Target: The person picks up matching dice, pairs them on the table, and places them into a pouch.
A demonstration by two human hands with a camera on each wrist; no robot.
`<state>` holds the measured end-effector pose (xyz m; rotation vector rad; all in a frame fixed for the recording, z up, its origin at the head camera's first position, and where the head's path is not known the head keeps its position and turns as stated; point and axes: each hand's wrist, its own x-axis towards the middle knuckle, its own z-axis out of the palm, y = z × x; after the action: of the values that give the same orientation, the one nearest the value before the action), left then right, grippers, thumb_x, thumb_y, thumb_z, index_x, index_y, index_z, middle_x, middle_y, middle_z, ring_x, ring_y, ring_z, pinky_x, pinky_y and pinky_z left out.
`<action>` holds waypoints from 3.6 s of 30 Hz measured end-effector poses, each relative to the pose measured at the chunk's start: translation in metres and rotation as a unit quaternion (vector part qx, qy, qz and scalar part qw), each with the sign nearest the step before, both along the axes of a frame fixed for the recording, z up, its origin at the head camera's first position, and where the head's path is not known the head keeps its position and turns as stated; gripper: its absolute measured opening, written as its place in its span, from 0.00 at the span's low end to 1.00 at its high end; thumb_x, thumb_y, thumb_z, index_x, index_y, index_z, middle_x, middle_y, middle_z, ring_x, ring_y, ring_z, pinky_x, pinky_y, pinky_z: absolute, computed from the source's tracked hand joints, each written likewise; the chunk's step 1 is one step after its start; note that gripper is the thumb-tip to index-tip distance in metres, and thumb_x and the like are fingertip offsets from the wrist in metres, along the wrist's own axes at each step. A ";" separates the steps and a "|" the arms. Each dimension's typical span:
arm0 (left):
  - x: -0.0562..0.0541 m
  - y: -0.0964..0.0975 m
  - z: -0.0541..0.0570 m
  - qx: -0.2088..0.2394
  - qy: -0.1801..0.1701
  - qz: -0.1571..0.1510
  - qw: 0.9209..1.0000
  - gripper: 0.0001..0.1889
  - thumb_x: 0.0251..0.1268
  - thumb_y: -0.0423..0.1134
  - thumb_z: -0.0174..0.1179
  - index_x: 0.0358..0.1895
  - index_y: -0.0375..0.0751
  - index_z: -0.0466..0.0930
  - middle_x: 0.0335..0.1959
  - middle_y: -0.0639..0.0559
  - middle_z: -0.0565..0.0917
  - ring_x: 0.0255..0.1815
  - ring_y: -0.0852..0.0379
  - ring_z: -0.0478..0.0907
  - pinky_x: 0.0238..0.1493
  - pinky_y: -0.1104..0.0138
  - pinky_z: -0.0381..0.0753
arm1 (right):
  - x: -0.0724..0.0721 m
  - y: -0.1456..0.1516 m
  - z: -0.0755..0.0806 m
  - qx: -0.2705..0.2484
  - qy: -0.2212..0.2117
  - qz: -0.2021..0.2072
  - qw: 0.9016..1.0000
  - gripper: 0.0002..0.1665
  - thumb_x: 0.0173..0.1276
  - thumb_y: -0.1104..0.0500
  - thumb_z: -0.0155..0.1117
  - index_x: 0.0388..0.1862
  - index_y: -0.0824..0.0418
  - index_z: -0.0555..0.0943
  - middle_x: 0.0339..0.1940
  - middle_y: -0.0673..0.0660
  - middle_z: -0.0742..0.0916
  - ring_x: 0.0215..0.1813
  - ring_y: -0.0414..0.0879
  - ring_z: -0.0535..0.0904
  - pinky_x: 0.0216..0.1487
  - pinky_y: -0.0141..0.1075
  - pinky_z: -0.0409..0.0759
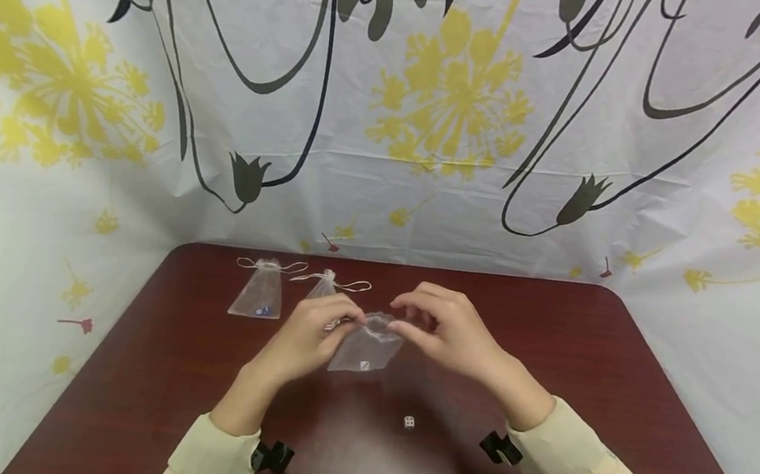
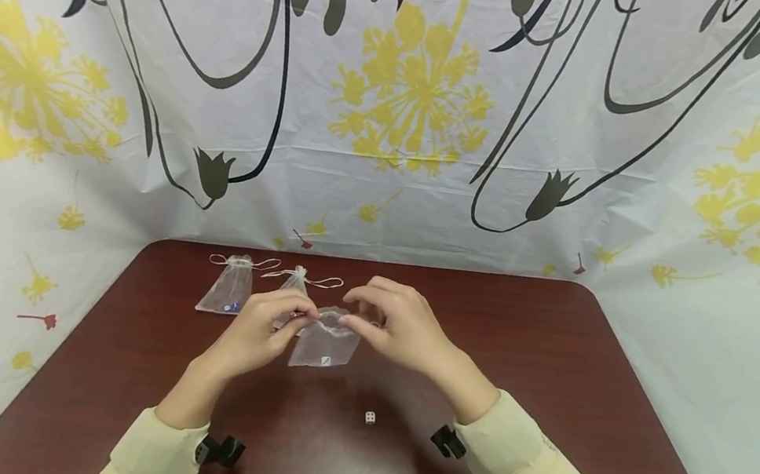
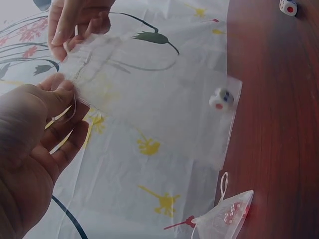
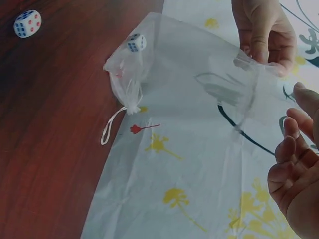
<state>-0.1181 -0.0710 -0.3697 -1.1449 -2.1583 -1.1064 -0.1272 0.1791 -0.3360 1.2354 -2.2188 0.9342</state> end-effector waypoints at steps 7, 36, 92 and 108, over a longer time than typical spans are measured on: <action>-0.001 -0.004 -0.001 0.006 -0.006 0.012 1.000 0.09 0.61 0.22 0.67 0.38 0.39 0.85 0.36 0.53 0.86 0.38 0.59 0.82 0.41 0.68 0.82 | 0.001 0.013 -0.010 -0.020 -0.018 -0.014 1.000 0.16 0.58 0.64 0.78 0.45 0.57 0.86 0.27 0.47 0.79 0.24 0.39 0.70 0.25 0.28 0.72; -0.001 -0.010 -0.005 0.012 -0.011 0.026 1.000 0.08 0.61 0.21 0.67 0.38 0.38 0.86 0.35 0.53 0.85 0.32 0.60 0.78 0.34 0.68 0.81 | 0.022 0.046 -0.085 0.017 -0.074 -0.060 0.995 0.17 0.61 0.58 0.78 0.47 0.55 0.85 0.43 0.45 0.87 0.48 0.43 0.84 0.50 0.37 0.81; 0.002 -0.009 -0.015 0.002 -0.023 0.019 1.000 0.08 0.61 0.22 0.68 0.37 0.39 0.85 0.35 0.55 0.85 0.37 0.61 0.81 0.41 0.69 0.82 | 0.005 0.055 -0.029 0.055 -0.088 -0.013 0.995 0.10 0.65 0.63 0.74 0.41 0.51 0.85 0.41 0.43 0.86 0.45 0.37 0.82 0.45 0.38 0.82; -0.001 -0.001 -0.012 -0.011 -0.018 0.017 1.000 0.05 0.64 0.26 0.67 0.38 0.40 0.86 0.36 0.58 0.84 0.38 0.63 0.81 0.43 0.69 0.81 | -0.004 0.029 0.007 0.054 -0.076 0.005 0.996 0.08 0.66 0.61 0.74 0.43 0.53 0.86 0.42 0.43 0.86 0.46 0.37 0.82 0.47 0.34 0.81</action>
<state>-0.1196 -0.0720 -0.3818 -1.1029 -2.2142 -1.0992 -0.1307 0.2085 -0.3288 1.2600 -2.4118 0.9526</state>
